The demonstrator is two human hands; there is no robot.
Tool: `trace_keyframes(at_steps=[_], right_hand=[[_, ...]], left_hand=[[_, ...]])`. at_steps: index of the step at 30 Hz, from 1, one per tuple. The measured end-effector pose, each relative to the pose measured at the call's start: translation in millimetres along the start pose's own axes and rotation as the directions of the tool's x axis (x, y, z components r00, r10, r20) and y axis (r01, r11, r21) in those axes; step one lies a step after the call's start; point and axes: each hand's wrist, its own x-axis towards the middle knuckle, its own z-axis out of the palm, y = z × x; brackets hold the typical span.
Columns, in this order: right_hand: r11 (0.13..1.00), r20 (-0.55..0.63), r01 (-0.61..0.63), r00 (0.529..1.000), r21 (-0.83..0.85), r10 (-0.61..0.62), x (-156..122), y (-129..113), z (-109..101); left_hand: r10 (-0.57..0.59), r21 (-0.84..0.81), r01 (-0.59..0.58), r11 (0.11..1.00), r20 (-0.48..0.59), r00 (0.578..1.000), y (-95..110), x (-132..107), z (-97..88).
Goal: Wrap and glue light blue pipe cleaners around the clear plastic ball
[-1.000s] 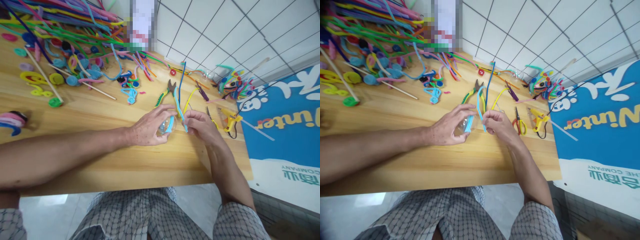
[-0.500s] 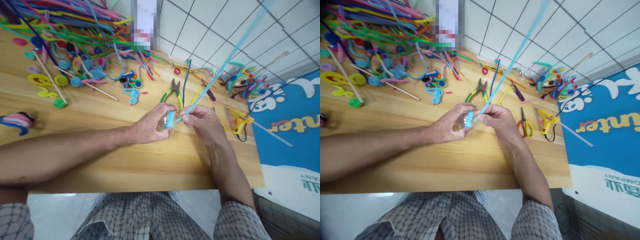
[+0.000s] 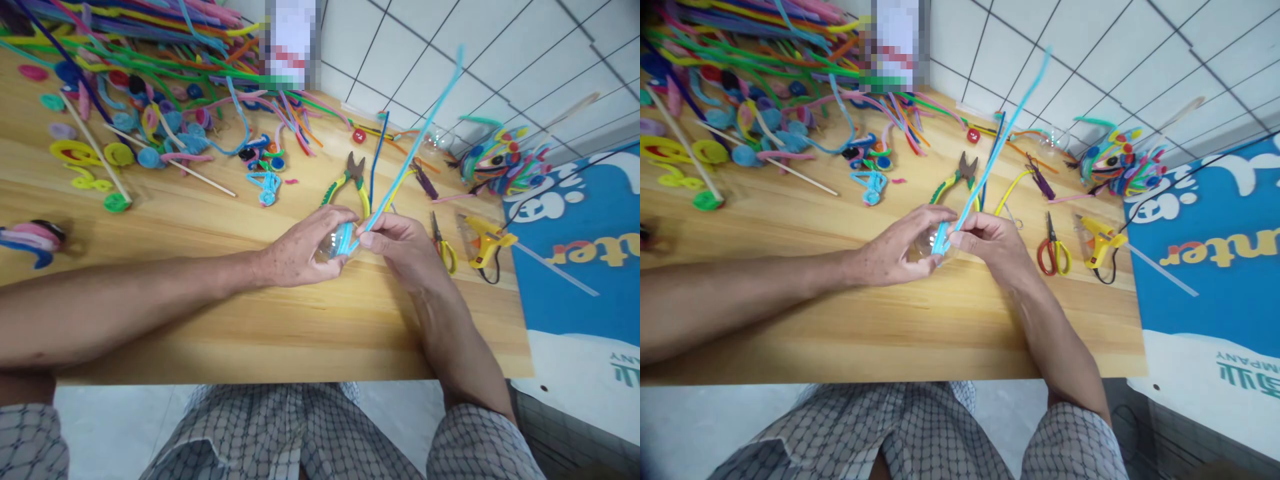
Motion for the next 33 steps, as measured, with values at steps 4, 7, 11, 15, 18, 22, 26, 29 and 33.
trace_keyframes(at_steps=[4,7,11,15,18,22,26,29,33], right_hand=[[1.000,-0.019,0.010,1.000,0.012,-0.010,1.7,3.9,2.1],[1.000,-0.051,0.016,0.999,0.017,-0.015,2.6,6.9,3.6],[1.000,-0.075,0.023,0.997,0.006,-0.022,2.5,9.6,4.6],[0.999,-0.089,0.035,0.995,-0.002,-0.035,1.6,11.3,5.9],[0.999,-0.095,0.049,0.994,0.003,-0.048,1.2,12.5,7.8],[0.997,-0.129,0.077,0.989,-0.002,-0.076,0.7,14.5,11.3],[0.996,-0.174,0.093,0.980,-0.019,-0.095,0.2,16.7,14.2],[0.994,-0.188,0.101,0.976,-0.049,-0.109,-0.2,18.7,15.4],[0.991,-0.193,0.117,0.973,-0.066,-0.128,-1.2,20.7,16.3]], left_hand=[[0.019,0.008,-0.019,1.000,0.001,1.000,-2.3,-0.1,0.8],[0.034,0.012,-0.034,0.999,0.001,0.999,-2.9,0.5,0.8],[0.029,0.001,-0.029,1.000,0.014,0.999,-2.8,0.9,0.1],[0.002,-0.022,-0.002,1.000,0.033,0.999,-3.0,0.3,-0.6],[-0.002,-0.036,0.003,0.999,0.041,0.999,-3.5,-0.1,-0.7],[-0.001,-0.062,0.003,0.998,0.026,1.000,-4.0,-0.3,-0.3],[0.006,-0.067,-0.005,0.998,0.017,1.000,-4.3,-0.1,0.1],[-0.004,-0.060,0.005,0.998,0.025,1.000,-4.4,0.1,0.9],[-0.026,-0.066,0.028,0.997,0.025,0.999,-3.2,0.5,0.6]])
